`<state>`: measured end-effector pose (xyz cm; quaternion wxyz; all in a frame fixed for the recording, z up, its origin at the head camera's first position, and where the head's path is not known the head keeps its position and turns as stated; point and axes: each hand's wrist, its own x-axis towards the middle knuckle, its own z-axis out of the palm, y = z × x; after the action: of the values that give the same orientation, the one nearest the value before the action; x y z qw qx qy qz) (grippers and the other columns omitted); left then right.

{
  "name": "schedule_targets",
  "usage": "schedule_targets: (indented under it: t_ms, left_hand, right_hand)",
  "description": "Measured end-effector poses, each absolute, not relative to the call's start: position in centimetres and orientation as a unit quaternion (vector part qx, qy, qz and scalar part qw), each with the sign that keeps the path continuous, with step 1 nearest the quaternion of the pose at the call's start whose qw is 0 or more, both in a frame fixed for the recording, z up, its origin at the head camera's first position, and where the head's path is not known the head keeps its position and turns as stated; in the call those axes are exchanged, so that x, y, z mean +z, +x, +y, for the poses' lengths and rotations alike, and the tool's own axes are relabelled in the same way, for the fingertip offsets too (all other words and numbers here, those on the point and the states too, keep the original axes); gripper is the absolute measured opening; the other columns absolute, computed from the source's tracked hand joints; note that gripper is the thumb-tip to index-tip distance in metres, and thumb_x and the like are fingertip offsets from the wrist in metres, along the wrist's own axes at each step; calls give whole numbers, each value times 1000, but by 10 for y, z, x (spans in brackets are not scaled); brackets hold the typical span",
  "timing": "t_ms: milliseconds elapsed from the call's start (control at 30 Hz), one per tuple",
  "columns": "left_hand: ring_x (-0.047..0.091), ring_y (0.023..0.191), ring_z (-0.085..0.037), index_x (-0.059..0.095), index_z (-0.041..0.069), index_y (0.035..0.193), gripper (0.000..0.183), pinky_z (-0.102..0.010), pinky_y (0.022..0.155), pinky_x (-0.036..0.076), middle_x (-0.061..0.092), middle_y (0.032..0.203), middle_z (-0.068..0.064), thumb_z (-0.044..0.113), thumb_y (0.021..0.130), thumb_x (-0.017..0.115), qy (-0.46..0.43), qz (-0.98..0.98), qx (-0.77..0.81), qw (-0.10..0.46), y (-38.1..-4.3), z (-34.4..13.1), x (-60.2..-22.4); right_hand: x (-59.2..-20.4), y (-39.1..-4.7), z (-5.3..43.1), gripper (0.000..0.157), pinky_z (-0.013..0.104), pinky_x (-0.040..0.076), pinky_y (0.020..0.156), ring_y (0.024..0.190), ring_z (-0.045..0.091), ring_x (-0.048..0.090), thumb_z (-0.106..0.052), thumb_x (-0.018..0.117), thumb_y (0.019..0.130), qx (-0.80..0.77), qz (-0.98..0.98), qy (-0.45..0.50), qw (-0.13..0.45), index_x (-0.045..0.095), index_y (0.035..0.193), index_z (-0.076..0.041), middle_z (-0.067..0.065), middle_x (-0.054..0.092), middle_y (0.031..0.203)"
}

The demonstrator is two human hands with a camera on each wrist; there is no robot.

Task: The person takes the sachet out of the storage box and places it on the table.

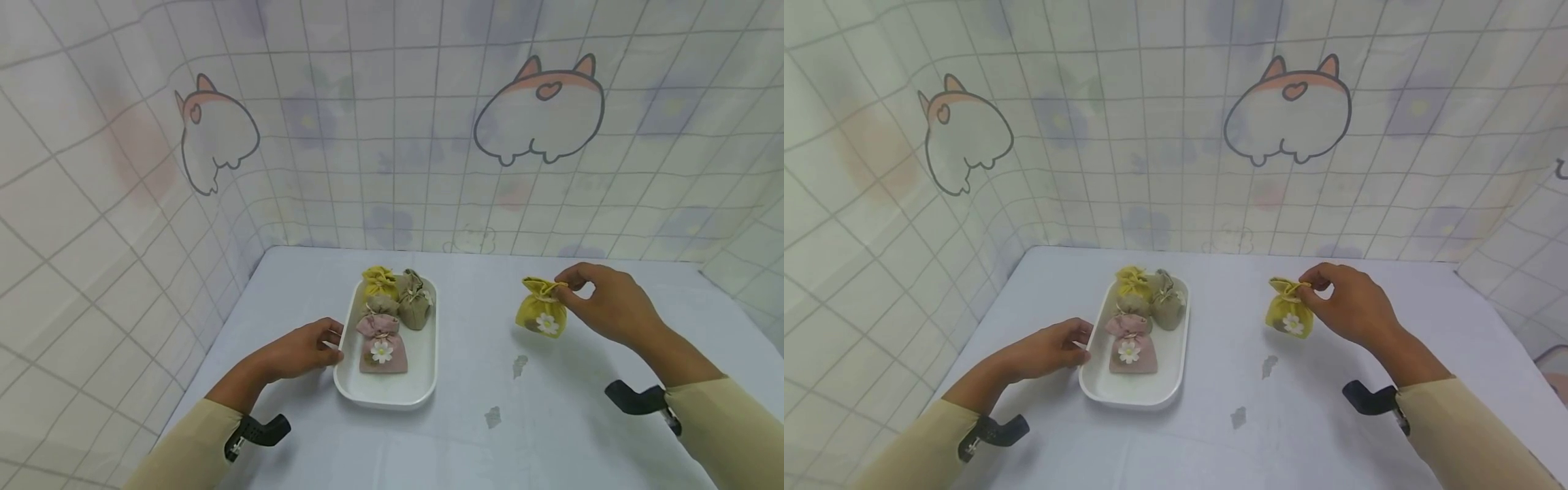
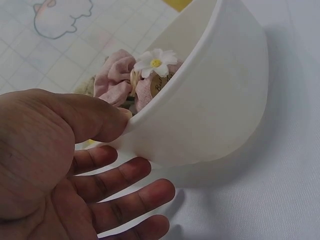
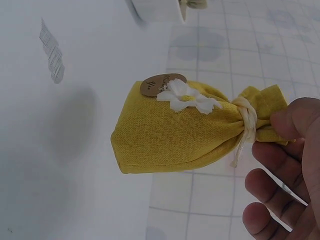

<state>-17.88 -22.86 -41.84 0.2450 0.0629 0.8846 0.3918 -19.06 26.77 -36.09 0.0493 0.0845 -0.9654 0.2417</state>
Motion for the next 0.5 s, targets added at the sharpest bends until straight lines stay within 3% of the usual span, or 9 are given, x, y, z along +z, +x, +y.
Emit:
schedule_targets:
  t_ms: [500]
  left_hand:
    - [59, 122, -26, 55, 10, 137, 47, -49, 99, 52, 62, 133, -6, 20, 95, 73, 61, 882, 396, 247, -180, -228, -419]
  right_hand:
    - [-366, -189, 268, 31, 34, 44, 58, 82, 27, 55, -40, 58, 104, 240, -967, 74, 51, 71, 109, -13, 8, 69, 105]
